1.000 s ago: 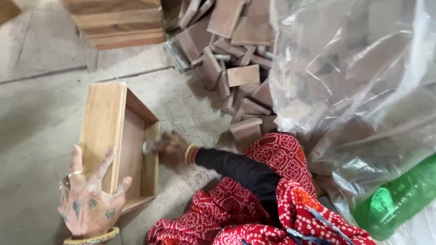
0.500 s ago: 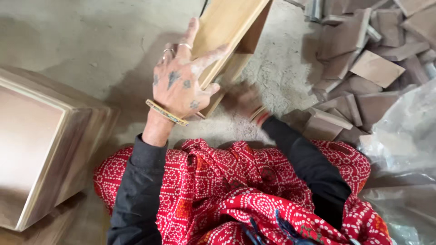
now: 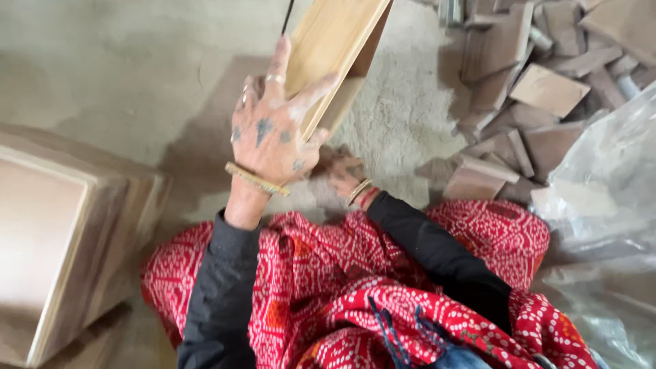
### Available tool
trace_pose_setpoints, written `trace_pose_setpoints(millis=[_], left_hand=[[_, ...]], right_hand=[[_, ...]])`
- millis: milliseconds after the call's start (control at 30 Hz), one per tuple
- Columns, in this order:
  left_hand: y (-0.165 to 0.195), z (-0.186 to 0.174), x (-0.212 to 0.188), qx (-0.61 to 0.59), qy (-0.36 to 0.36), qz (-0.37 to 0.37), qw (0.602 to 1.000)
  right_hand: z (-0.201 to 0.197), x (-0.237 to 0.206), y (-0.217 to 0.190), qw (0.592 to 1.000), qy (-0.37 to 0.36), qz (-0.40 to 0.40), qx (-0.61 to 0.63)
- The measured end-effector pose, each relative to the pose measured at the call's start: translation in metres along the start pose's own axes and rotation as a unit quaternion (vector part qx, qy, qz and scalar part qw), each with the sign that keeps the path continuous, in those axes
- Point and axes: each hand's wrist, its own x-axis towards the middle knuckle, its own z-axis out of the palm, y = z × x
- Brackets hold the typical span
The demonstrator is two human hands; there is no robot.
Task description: The person sits on the floor of a workshop and sands wooden box-shaped frames with a sanding block, rubbing the edges and outer surfaces of each box, turning boxes over to sand different sides, and setting finished boxes on a stack beside them.
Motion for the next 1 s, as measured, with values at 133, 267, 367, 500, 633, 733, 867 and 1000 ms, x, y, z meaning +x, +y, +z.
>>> trace_pose_setpoints(millis=[133,267,367,500,633,733,867,1000], left_hand=[[0.007,0.012,-0.011,-0.007,0.02,0.015,1.0],[0.005,0.016,-0.011,-0.008,0.024,0.028,0.999],[-0.004,0.009,-0.01,0.014,0.02,0.032,0.999],[-0.009,0.003,-0.008,-0.004,0.01,0.038,0.999],[-0.004,0.007,-0.015,-0.024,0.015,0.098,0.995],[-0.008,0.01,-0.019,-0.004,0.003,0.138,0.99],[-0.017,0.011,-0.009,-0.016,-0.012,0.131,0.991],[-0.024,0.005,0.002,-0.034,0.038,0.147,0.988]], right_hand=[[0.001,-0.01,-0.011,0.986,0.064,-0.142,0.054],[-0.033,0.033,0.047,0.997,-0.022,-0.006,-0.071],[-0.049,0.047,0.052,0.994,-0.03,0.04,-0.094],[-0.034,0.013,-0.021,0.998,-0.053,0.019,0.008],[-0.015,-0.014,-0.055,0.997,-0.059,-0.004,0.047],[-0.023,-0.009,-0.011,0.997,-0.073,0.011,-0.004],[-0.038,-0.001,0.044,0.994,-0.04,0.057,-0.086],[-0.019,-0.009,0.001,0.984,-0.058,0.125,-0.113]])
